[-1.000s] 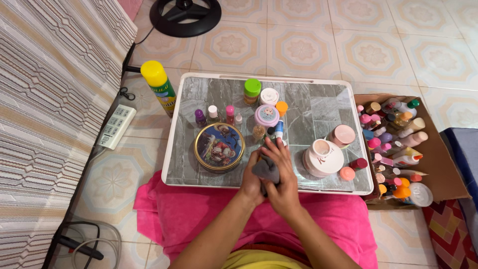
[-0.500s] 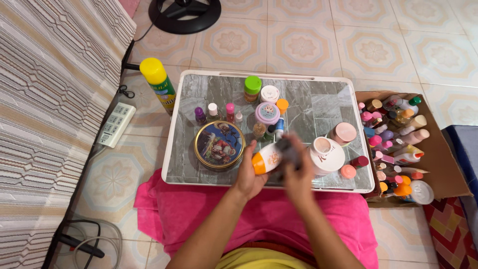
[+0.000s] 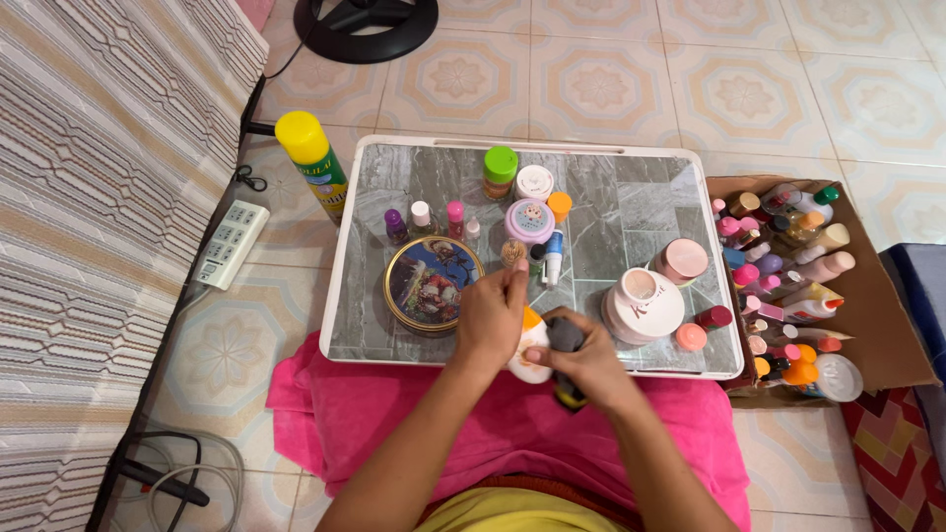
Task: The person sits on the floor and wipes various cosmetic containers and bottles with a dark cloth. They pick up each item from a white tray, wipe it, and place it into a cardboard box. The process is repeated for multiple items including tubes, jars, and small bottles.
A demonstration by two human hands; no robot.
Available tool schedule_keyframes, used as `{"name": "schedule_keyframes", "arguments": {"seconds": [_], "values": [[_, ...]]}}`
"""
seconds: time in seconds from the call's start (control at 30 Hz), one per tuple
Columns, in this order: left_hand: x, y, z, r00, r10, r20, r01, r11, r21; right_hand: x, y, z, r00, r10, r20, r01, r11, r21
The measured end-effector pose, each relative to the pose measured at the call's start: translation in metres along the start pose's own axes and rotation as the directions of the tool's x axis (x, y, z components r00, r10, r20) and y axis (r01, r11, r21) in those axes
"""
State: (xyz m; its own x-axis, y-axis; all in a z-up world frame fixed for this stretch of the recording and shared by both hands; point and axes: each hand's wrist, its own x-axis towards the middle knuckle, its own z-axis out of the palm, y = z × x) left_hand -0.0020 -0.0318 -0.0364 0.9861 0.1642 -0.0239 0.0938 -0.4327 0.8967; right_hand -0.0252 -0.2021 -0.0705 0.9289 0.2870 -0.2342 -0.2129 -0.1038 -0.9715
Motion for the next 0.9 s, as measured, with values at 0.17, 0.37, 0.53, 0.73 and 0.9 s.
{"name": "schedule_keyframes", "arguments": {"seconds": [0.17,0.37,0.53,0.73,0.9], "values": [[0.005,0.002,0.004,0.951,0.238,0.196,-0.117,0.868,-0.483,-0.003,0.041,0.025,0.94,0.337,0.057,-0.29,0.699,0.653],[0.005,0.006,-0.007,0.799,0.341,0.495,0.075,0.761,-0.644,-0.003,0.027,0.014,1.0,0.027,-0.011,-0.02,0.917,0.397],[-0.006,0.019,0.003,0.936,0.258,0.238,-0.158,0.915,-0.372,-0.009,-0.001,0.026,0.956,-0.102,-0.274,0.126,0.99,0.071],[-0.007,0.023,0.011,0.965,0.263,-0.003,-0.247,0.902,-0.354,-0.003,-0.021,0.032,0.881,-0.268,-0.391,0.197,0.957,-0.211],[0.0,0.006,-0.026,0.796,0.568,0.208,-0.428,0.771,-0.471,0.003,-0.024,0.011,0.899,-0.278,-0.337,0.26,0.96,-0.101]]}}
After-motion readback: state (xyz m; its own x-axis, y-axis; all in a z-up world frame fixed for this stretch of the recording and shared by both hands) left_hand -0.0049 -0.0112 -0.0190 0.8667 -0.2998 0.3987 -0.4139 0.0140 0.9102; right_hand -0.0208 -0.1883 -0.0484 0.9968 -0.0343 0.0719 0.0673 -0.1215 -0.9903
